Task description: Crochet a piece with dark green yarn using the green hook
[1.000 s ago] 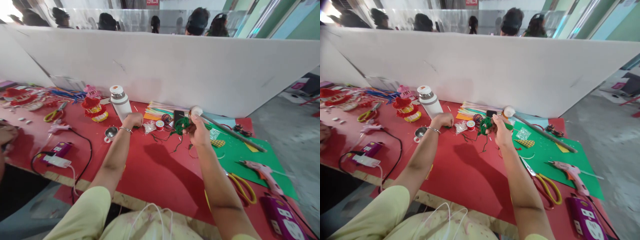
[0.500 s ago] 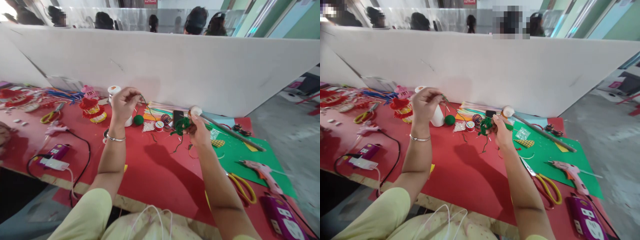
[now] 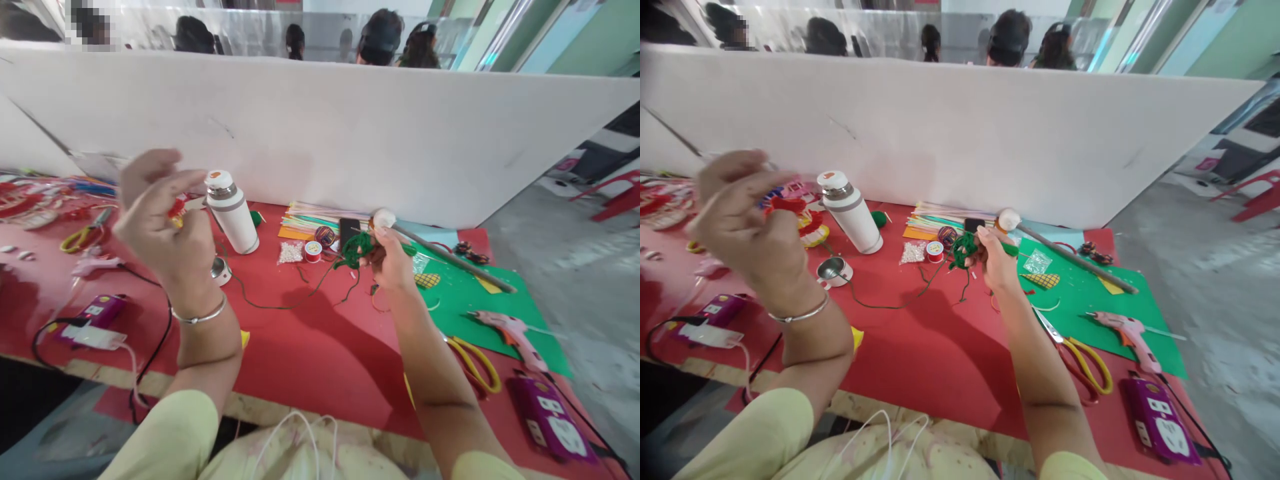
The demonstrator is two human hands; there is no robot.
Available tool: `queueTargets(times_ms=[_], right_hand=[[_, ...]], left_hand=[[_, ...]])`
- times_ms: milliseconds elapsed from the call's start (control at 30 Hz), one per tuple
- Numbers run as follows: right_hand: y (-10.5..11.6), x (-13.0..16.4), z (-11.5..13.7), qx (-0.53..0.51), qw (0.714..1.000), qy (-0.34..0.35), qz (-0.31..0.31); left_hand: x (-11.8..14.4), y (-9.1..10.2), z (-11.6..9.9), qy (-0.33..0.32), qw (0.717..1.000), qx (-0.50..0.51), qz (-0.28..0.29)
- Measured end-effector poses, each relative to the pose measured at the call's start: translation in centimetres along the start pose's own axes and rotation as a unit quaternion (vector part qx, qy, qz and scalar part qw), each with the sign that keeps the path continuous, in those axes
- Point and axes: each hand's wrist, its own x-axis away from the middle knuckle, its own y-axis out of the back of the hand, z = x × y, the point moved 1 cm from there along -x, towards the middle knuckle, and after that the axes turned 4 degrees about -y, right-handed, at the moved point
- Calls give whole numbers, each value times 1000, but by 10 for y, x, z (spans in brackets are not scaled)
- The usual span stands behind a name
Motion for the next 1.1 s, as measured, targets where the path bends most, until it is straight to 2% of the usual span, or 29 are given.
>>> queueTargets(times_ms=[67, 133, 167, 200, 233, 300, 367, 533, 667, 733, 867, 933, 1000, 1100], right_hand=[[-1, 1, 1, -2, 1000, -10, 4], [-2, 3, 1, -2, 1000, -18, 8], [-3, 4, 1, 2, 1000, -19, 11], [-3, 4, 0, 7, 1000, -20, 17], [-3, 5, -1, 15, 999, -19, 24], [-4, 5, -3, 28, 999, -12, 37], [-4, 5, -5, 35, 998, -2, 45], [-3, 3, -8, 35, 999, -3, 39], [-2, 1, -10, 35, 999, -1, 34], [0, 1, -11, 38, 999, 1, 31], [1, 0, -13, 46, 998, -4, 32], [2, -1, -15, 49, 998, -3, 38], [2, -2, -15, 49, 998, -4, 41], [2, -3, -15, 44, 998, -10, 33]], left_hand=[[10, -15, 14, 108, 982, 146, 61], [28, -40, 25, 249, 920, 259, 155], [40, -55, 29, 296, 891, 281, 198], [53, -69, 31, 322, 865, 294, 247], [65, -83, 33, 334, 846, 311, 274], [88, -103, 33, 353, 808, 362, 301], [106, -114, 31, 357, 773, 405, 333], [122, -117, 32, 316, 759, 435, 368], [117, -114, 37, 288, 783, 420, 356], [114, -113, 37, 303, 784, 415, 350], [111, -109, 33, 384, 726, 442, 360], [112, -109, 30, 395, 708, 451, 374], [114, -110, 29, 372, 716, 450, 382], [118, -113, 31, 299, 769, 414, 386]])
